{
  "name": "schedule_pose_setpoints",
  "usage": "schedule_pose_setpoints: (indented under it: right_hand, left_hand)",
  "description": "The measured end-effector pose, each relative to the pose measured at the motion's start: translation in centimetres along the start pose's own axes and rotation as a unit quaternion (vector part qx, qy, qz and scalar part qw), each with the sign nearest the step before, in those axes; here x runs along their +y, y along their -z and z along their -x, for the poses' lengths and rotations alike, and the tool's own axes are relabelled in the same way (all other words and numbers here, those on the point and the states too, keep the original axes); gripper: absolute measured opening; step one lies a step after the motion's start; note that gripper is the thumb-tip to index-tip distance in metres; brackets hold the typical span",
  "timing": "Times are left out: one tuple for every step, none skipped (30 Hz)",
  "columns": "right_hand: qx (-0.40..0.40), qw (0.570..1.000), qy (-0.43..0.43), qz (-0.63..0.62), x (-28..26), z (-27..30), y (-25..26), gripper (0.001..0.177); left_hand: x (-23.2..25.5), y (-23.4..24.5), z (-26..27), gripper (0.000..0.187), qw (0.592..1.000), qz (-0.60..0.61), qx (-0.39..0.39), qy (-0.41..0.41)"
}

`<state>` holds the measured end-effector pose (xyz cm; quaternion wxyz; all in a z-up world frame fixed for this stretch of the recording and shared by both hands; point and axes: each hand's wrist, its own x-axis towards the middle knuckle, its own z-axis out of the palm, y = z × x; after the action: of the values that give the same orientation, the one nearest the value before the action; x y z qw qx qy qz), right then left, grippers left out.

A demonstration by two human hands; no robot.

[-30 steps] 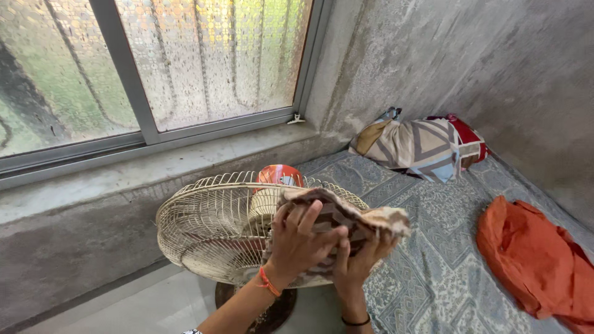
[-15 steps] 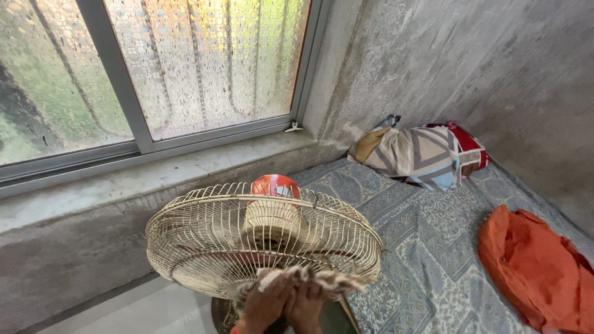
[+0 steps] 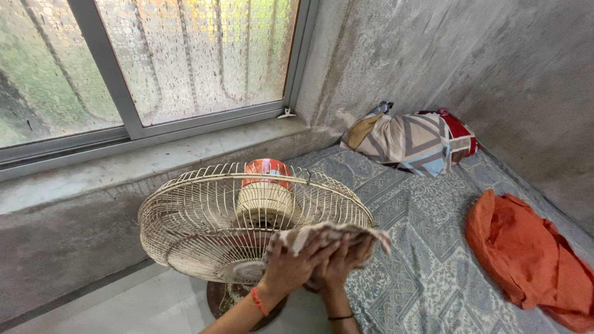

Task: The person wipes the front grill, blades, and base of a standing electric fan using a striped cloth. They systematically clean the metal cage and the central hub before moving down to the stand and base.

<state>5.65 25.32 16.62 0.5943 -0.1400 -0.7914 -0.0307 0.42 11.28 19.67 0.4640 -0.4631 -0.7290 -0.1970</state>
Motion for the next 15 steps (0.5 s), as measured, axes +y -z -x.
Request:
schedule_pose_setpoints:
  right_hand:
    - [-0.01, 0.999, -0.018, -0.044, -0.1, -2.3, 0.6, 0.056]
    - [-0.022, 0.995, -0.035, -0.089, 0.1, -4.3, 1.7, 0.053]
    - [-0.034, 0.989, -0.052, -0.133, 0.2, -6.0, 2.6, 0.05]
    - [-0.067, 0.987, -0.069, -0.129, 0.0, -7.3, 3.1, 0.051]
    - [-0.101, 0.983, -0.085, -0.124, 0.0, -8.3, 3.3, 0.053]
    - [-0.134, 0.978, -0.102, -0.122, -0.1, -8.8, 3.3, 0.055]
    - [-0.113, 0.981, -0.097, -0.128, -0.3, -8.7, 3.2, 0.056]
    - [-0.091, 0.983, -0.091, -0.134, -0.7, -8.1, 3.0, 0.056]
    - [-0.07, 0.984, -0.086, -0.141, -1.0, -7.1, 2.7, 0.057]
    - [-0.054, 0.988, -0.08, -0.12, -1.3, -5.7, 2.3, 0.058]
    - [-0.038, 0.992, -0.074, -0.099, -1.6, -3.9, 1.8, 0.059]
    - [-0.023, 0.994, -0.068, -0.079, -1.7, -1.8, 1.2, 0.06]
    - [-0.01, 0.996, -0.033, -0.082, -1.5, 0.3, 0.2, 0.06]
    - [0.001, 0.996, 0.001, -0.086, -1.3, 2.8, -1.0, 0.06]
    - [0.012, 0.995, 0.034, -0.091, -0.9, 5.5, -2.1, 0.061]
  left_hand:
    - [0.2, 0.7, -2.4, 0.047, 0.999, 0.027, -0.003, 0.022]
    - [0.5, 1.4, -4.4, 0.047, 0.998, 0.055, -0.006, 0.045]
    - [0.8, 2.0, -6.0, 0.047, 0.998, 0.014, -0.006, 0.055]
    - [1.0, 2.4, -7.3, 0.048, 0.997, -0.028, -0.006, 0.066]
    - [1.1, 2.7, -8.1, 0.049, 0.995, -0.07, -0.006, 0.076]
    - [1.0, 2.9, -8.3, 0.05, 0.995, -0.072, 0.004, 0.07]
    - [1.0, 2.9, -8.2, 0.051, 0.995, -0.074, 0.013, 0.063]
    - [1.0, 2.5, -7.7, 0.052, 0.995, -0.077, 0.022, 0.057]
    - [1.1, 2.0, -6.8, 0.052, 0.995, -0.086, 0.025, 0.053]
    - [1.4, 1.3, -5.3, 0.052, 0.994, -0.098, 0.028, 0.051]
    - [1.7, 0.4, -3.5, 0.052, 0.992, -0.109, 0.03, 0.049]
    - [1.8, -0.8, -1.5, 0.051, 0.993, -0.099, 0.034, 0.047]
    - [1.7, -2.2, 0.8, 0.051, 0.994, -0.089, 0.039, 0.044]
    - [1.6, -3.4, 3.6, 0.05, 0.995, -0.079, 0.04, 0.041]
    - [1.6, -4.3, 6.6, 0.045, 0.994, 0.004, -0.083, 0.07]
